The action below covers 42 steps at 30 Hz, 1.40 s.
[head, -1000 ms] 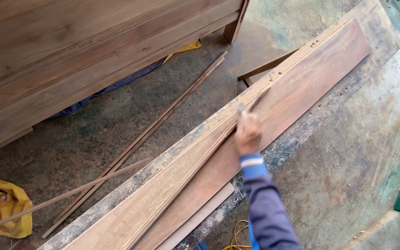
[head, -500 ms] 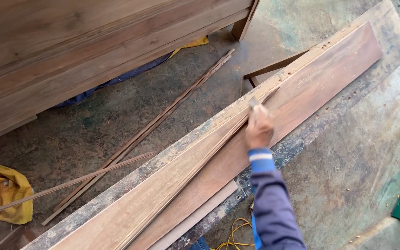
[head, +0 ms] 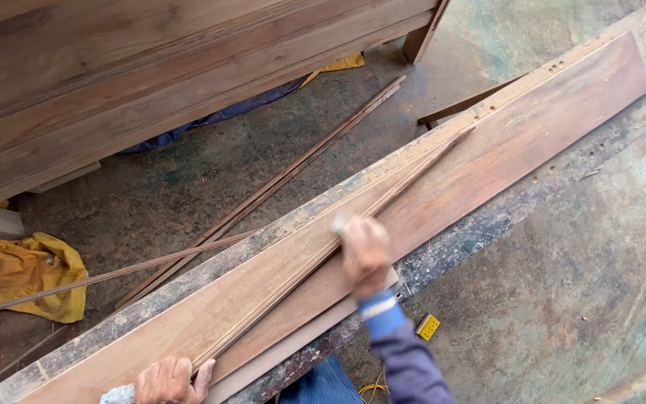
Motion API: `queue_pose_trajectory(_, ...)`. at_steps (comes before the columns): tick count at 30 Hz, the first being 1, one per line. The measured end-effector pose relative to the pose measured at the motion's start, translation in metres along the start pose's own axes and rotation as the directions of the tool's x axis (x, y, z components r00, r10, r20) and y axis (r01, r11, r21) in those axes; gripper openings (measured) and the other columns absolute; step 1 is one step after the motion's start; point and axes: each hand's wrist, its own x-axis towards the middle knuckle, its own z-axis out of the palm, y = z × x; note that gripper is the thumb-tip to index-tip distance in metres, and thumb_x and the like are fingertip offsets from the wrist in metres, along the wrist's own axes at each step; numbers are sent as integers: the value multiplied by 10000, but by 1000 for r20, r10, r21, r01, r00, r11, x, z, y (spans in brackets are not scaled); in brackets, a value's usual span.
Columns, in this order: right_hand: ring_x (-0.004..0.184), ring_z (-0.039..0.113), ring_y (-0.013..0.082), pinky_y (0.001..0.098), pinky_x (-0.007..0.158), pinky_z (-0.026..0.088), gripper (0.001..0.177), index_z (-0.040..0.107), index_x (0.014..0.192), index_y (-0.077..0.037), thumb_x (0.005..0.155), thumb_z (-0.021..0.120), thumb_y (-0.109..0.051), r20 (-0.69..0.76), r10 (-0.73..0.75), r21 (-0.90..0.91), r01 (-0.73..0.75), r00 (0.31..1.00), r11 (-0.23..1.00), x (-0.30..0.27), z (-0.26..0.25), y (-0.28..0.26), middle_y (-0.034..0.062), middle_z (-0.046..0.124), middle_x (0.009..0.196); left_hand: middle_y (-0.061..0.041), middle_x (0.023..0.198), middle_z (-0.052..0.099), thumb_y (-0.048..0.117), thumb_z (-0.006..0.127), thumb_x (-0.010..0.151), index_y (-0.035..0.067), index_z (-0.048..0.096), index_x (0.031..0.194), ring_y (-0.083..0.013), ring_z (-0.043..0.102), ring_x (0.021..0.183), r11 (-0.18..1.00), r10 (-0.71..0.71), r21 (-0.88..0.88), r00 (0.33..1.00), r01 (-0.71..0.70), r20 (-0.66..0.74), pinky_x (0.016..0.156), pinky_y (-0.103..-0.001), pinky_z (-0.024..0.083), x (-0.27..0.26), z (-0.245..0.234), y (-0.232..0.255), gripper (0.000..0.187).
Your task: Sanding a thin wooden strip on a workbench.
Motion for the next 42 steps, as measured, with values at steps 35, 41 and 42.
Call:
queue_pose_trajectory(35,791,713,163,300,708,607,232,701,1051,37,842,795,-1,337,895,791,-603,292,-101,-29,23,80,95,744,980,-53,632,518,498,796,687,127,538,605,-263,561,618,998,-33,47,999,33,12,633,-420,413,11,-25,16,460)
queue_pose_trajectory(41,802,728,181,312,706,625,253,681,1060,31,824,768,2,295,912,802,-593,285,-74,-15,26,60,99,751,974,-57,609,497,483,805,703,128,520,587,-264,548,582,1000,9,28,1000,-9,7,610,-418,406,9,-19,9,471)
queue_pose_trajectory(42,796,729,171,303,688,625,254,681,1056,30,821,774,3,235,922,800,-600,307,-5,-17,32,63,93,751,970,-55,603,494,477,807,691,124,532,595,-256,543,571,1000,-8,16,999,8,37,606,-414,405,9,-18,8,458)
